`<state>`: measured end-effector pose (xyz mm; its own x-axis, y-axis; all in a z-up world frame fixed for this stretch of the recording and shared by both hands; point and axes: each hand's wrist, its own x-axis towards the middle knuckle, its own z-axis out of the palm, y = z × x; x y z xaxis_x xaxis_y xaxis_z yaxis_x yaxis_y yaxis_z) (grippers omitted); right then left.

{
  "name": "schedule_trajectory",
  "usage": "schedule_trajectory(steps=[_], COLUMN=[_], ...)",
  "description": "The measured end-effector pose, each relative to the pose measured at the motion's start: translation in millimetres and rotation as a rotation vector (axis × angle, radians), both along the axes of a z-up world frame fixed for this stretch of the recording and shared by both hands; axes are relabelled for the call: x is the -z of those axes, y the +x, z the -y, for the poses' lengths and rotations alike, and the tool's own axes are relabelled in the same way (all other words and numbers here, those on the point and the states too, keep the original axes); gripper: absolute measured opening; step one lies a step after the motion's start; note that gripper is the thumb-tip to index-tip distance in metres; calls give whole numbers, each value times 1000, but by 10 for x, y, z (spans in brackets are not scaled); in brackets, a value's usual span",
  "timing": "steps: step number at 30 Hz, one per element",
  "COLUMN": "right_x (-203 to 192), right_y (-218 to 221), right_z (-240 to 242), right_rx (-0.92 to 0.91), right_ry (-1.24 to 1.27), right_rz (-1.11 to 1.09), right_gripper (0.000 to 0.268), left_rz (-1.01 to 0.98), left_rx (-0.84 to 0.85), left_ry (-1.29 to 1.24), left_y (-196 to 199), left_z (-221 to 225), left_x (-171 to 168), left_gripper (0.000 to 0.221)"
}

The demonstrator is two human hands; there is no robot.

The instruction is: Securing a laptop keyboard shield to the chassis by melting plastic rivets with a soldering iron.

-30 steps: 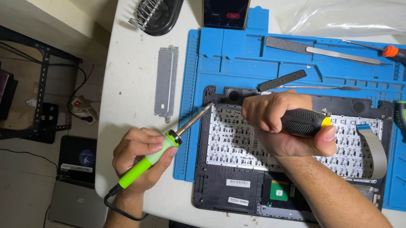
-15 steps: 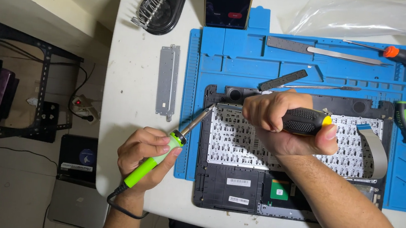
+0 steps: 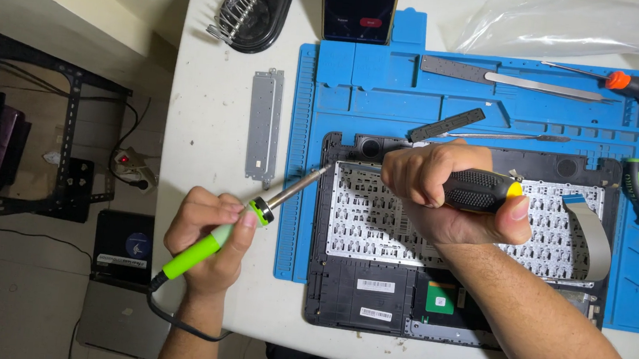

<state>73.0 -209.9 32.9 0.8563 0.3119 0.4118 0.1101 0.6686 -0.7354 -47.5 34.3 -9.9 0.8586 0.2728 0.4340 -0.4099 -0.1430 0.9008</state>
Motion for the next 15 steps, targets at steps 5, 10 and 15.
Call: schedule_trajectory(steps=[5, 10, 15], right_x=[-2, -17, -61], right_y=[2, 18, 30], right_z=[0, -15, -44], right_rx=[5, 23, 31], right_ry=[-16, -20, -38], right_rz=[15, 26, 3], right_gripper=[64, 65, 70], left_rz=[-105, -253, -328], left_rx=[-106, -290, -365], left_ry=[-189, -421, -510], left_y=[129, 245, 296], left_z=[90, 161, 168], left_x=[-100, -124, -139], left_gripper=[18, 31, 34])
